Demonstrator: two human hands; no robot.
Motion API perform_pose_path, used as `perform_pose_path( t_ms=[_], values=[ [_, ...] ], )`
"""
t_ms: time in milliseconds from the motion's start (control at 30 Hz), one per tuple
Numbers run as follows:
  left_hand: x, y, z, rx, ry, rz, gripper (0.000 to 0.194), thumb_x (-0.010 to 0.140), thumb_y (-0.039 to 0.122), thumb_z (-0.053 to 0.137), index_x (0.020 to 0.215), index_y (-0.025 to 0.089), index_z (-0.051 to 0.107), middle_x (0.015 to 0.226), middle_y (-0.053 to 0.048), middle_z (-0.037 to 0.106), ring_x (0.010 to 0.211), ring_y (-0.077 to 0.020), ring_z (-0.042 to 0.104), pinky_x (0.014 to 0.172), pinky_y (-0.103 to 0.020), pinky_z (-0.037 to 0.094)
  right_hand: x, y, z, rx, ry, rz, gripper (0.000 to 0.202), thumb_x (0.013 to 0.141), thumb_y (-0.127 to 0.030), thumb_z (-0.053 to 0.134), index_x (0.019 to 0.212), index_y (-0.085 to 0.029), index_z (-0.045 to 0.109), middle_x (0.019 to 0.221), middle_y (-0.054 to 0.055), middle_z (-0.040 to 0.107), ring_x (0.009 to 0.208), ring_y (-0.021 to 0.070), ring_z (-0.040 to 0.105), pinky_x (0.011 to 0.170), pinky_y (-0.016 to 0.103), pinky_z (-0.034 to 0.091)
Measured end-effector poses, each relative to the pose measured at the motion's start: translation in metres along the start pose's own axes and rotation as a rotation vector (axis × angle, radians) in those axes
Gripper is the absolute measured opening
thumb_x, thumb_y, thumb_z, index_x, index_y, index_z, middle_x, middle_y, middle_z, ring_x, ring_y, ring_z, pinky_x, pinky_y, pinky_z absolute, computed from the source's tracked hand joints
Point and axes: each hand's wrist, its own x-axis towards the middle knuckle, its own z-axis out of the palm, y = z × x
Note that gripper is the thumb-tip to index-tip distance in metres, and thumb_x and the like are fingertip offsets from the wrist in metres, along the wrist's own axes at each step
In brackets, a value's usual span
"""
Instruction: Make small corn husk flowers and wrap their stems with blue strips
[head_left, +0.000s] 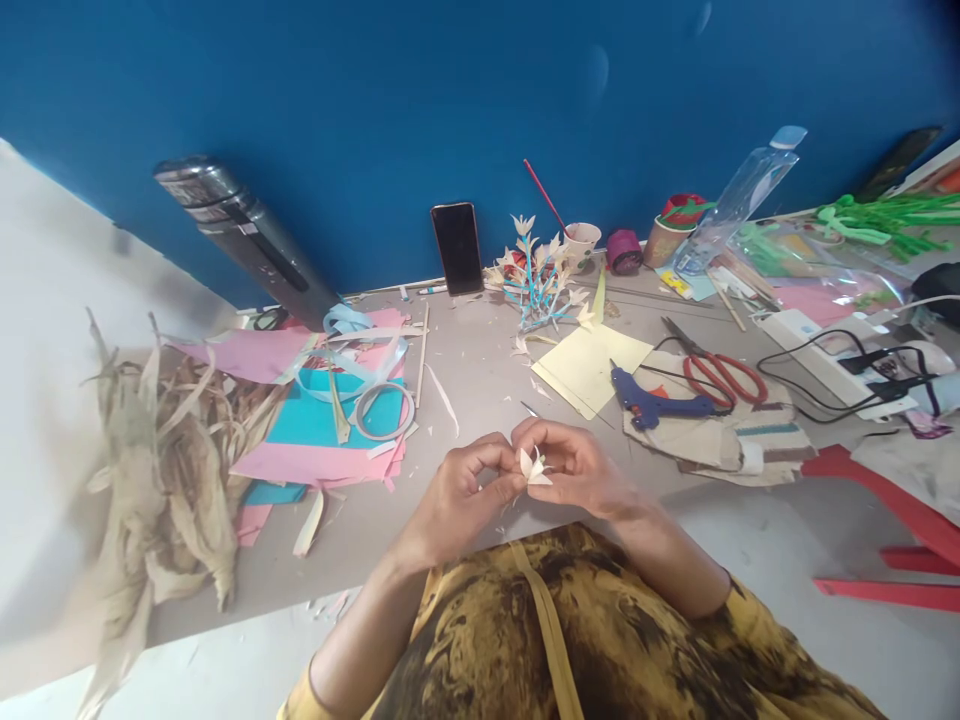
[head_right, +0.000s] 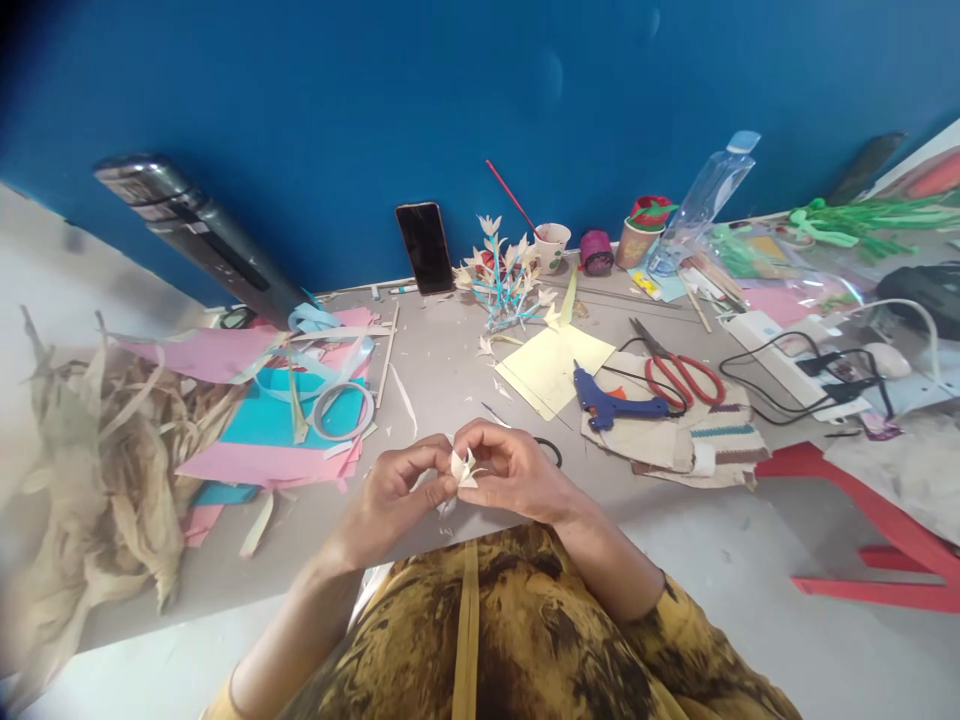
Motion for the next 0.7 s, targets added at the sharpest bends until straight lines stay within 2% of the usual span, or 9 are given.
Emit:
perform_pose_path(
  t_ms=[133, 267, 433, 600, 700],
  values=[
    [0.002, -0.002, -0.003, -0.110, -0.092, -0.080, 0.019, 0.082, 0.033, 0.071, 0.076, 0.016, 0.071, 0.083, -0.005, 0.065, 0.081, -0.0184, 0.056, 0.078, -0.030, 0.041, -0.001, 0.000, -0.009, 0.005, -0.120, 0.027, 0.025, 0.077, -0.033, 0.080, 0.089, -0.018, 0.064, 0.099, 0.002, 0.054, 0.082, 0.0130, 0.056, 0.073, 0.025, 0.048],
    [0.002, -0.001, -0.002, -0.101, -0.111, -0.144, 0.017, 0.080, 0.031, 0.072, 0.075, 0.015, 0.073, 0.082, -0.006, 0.067, 0.079, -0.0187, 0.057, 0.077, -0.031, 0.042, -0.001, -0.003, -0.013, -0.036, -0.165, 0.048, 0.020, 0.077, -0.030, 0.080, 0.084, -0.017, 0.066, 0.102, 0.003, 0.053, 0.085, 0.0129, 0.057, 0.076, 0.025, 0.049],
    [0.001, 0.002, -0.001, -0.017, -0.089, -0.127, 0.015, 0.080, 0.028, 0.069, 0.078, 0.015, 0.075, 0.085, -0.006, 0.066, 0.082, -0.0185, 0.058, 0.078, -0.030, 0.043, -0.002, -0.007, -0.017, -0.063, -0.139, 0.113, 0.020, 0.080, -0.033, 0.078, 0.082, -0.016, 0.067, 0.109, 0.006, 0.052, 0.088, 0.0131, 0.059, 0.078, 0.026, 0.050],
    [0.000, 0.004, -0.001, -0.082, -0.144, -0.157, 0.026, 0.081, 0.027, 0.068, 0.102, 0.014, 0.077, 0.088, -0.007, 0.067, 0.078, -0.0167, 0.057, 0.072, -0.029, 0.045, -0.004, -0.010, -0.029, -0.191, -0.114, 0.066, 0.023, 0.080, -0.036, 0.079, 0.081, -0.015, 0.068, 0.113, 0.009, 0.054, 0.087, 0.0138, 0.055, 0.072, 0.023, 0.047],
    [0.000, 0.005, 0.004, -0.037, -0.076, -0.182, 0.022, 0.083, 0.027, 0.066, 0.097, 0.015, 0.079, 0.081, -0.005, 0.068, 0.071, -0.0151, 0.055, 0.070, -0.029, 0.044, -0.005, -0.009, -0.032, -0.210, -0.118, 0.073, 0.024, 0.081, -0.037, 0.078, 0.082, -0.016, 0.069, 0.115, 0.010, 0.054, 0.085, 0.0140, 0.055, 0.070, 0.024, 0.046]
  ],
)
